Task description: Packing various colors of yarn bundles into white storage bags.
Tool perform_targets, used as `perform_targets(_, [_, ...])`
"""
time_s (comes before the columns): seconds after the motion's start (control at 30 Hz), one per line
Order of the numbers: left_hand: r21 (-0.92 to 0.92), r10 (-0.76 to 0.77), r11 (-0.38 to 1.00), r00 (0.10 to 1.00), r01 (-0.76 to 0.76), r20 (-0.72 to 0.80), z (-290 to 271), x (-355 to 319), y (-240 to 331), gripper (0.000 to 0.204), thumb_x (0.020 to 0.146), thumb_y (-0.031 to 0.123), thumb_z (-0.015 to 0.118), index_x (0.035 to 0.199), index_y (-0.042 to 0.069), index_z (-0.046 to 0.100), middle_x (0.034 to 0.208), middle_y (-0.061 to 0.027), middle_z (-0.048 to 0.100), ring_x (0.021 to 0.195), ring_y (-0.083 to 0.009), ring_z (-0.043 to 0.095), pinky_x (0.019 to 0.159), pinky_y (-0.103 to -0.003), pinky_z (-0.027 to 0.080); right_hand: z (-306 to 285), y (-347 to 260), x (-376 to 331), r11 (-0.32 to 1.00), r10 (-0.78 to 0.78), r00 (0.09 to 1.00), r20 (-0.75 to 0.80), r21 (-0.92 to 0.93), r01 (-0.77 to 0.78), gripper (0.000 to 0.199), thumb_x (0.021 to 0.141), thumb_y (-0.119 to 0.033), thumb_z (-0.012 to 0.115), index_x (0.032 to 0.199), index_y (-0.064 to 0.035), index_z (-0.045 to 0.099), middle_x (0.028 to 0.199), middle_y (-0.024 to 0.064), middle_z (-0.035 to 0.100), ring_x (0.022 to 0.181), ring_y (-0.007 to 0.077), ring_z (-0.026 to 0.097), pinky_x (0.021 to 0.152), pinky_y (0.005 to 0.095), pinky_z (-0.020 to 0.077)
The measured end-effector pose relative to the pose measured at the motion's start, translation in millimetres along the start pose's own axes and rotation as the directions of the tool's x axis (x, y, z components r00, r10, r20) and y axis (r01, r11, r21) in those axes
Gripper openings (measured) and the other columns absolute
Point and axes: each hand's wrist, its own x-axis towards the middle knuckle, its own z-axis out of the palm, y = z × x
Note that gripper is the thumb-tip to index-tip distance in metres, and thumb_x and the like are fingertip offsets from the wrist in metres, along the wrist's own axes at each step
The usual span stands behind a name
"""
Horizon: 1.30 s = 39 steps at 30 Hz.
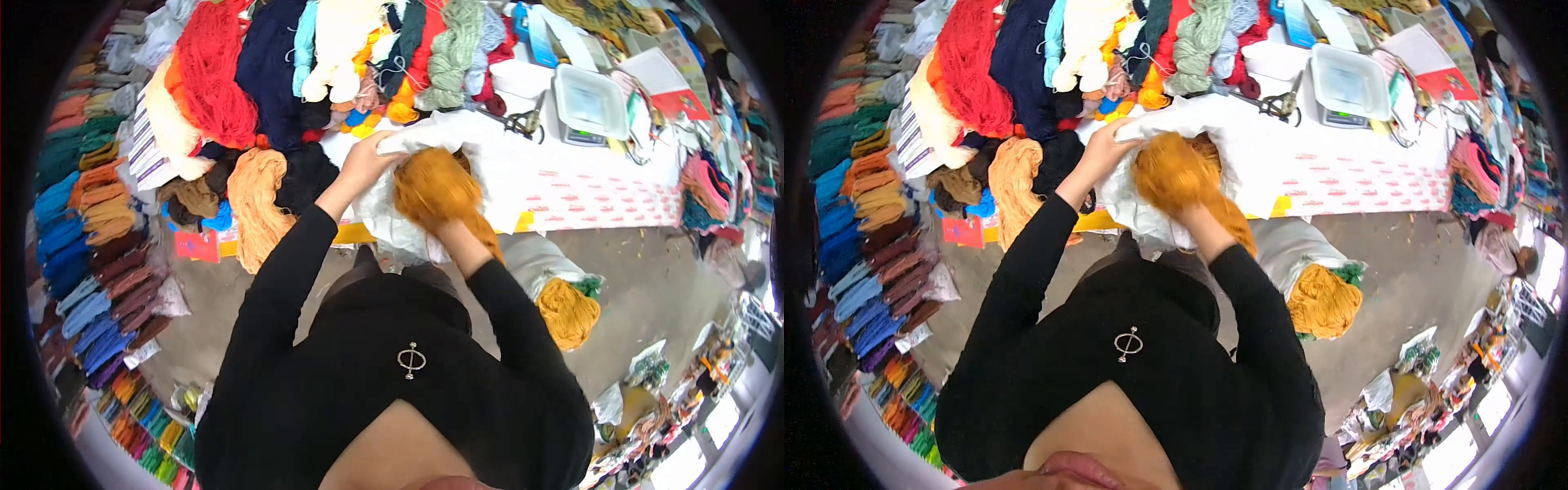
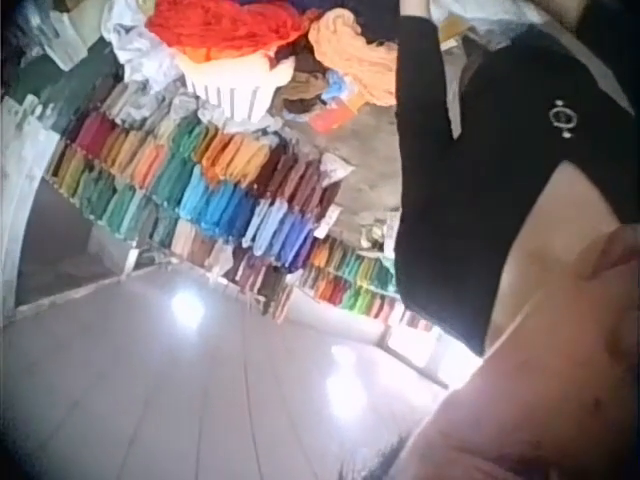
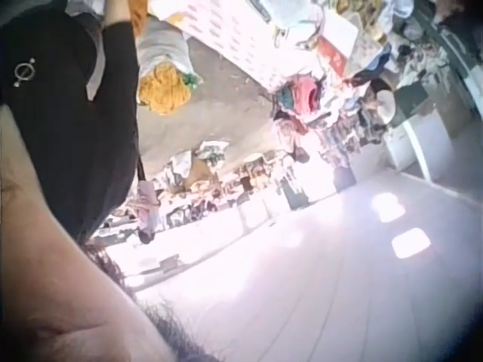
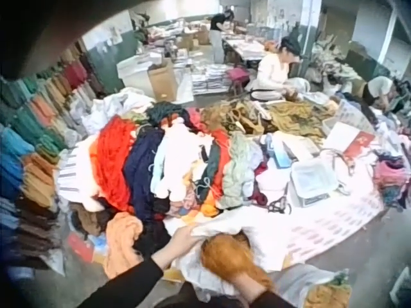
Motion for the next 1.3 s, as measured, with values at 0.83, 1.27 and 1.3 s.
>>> perform_targets(0.83, [0.492,0.177,0.593,0.7,-0.637,0.692,206,-7,-110,0.035,0.072,0.016,0.058,0.107,0.019,0.055,0.118,-0.0058,0.049,0.122,-0.03,0.037,0.083,-0.065,0.034,111,196,-128,0.422,0.785,0.558,0.268,0.428,-0.799,0.045,0.071,-0.025,0.067,0.101,0.0067,0.057,0.098,0.0222,0.062,0.094,0.0334,0.057,0.083,0.0396,0.0432])
perform_targets(1.27, [0.589,0.118,0.629,0.811,-0.508,0.572,178,1,-94,0.023,0.084,0.025,0.049,0.098,0.012,0.062,0.119,-0.0102,0.049,0.112,-0.0296,0.045,0.095,-0.057,0.033,-43,117,-129,0.157,0.873,0.457,0.171,0.789,-0.594,0.045,0.077,-0.019,0.063,0.116,-0.0007,0.05,0.1,0.005,0.057,0.086,0.0134,0.051,0.075,0.0255,0.0409])
perform_targets(1.3, [0.502,0.175,0.606,0.719,-0.617,0.673,173,-9,-98,0.023,0.084,0.024,0.049,0.097,0.013,0.064,0.121,-0.0109,0.044,0.113,-0.0319,0.041,0.093,-0.067,0.024,-47,109,-114,0.164,0.864,0.471,0.177,0.786,-0.596,0.045,0.077,-0.019,0.063,0.116,-0.0007,0.05,0.1,0.005,0.057,0.086,0.0134,0.051,0.075,0.0255,0.0409])
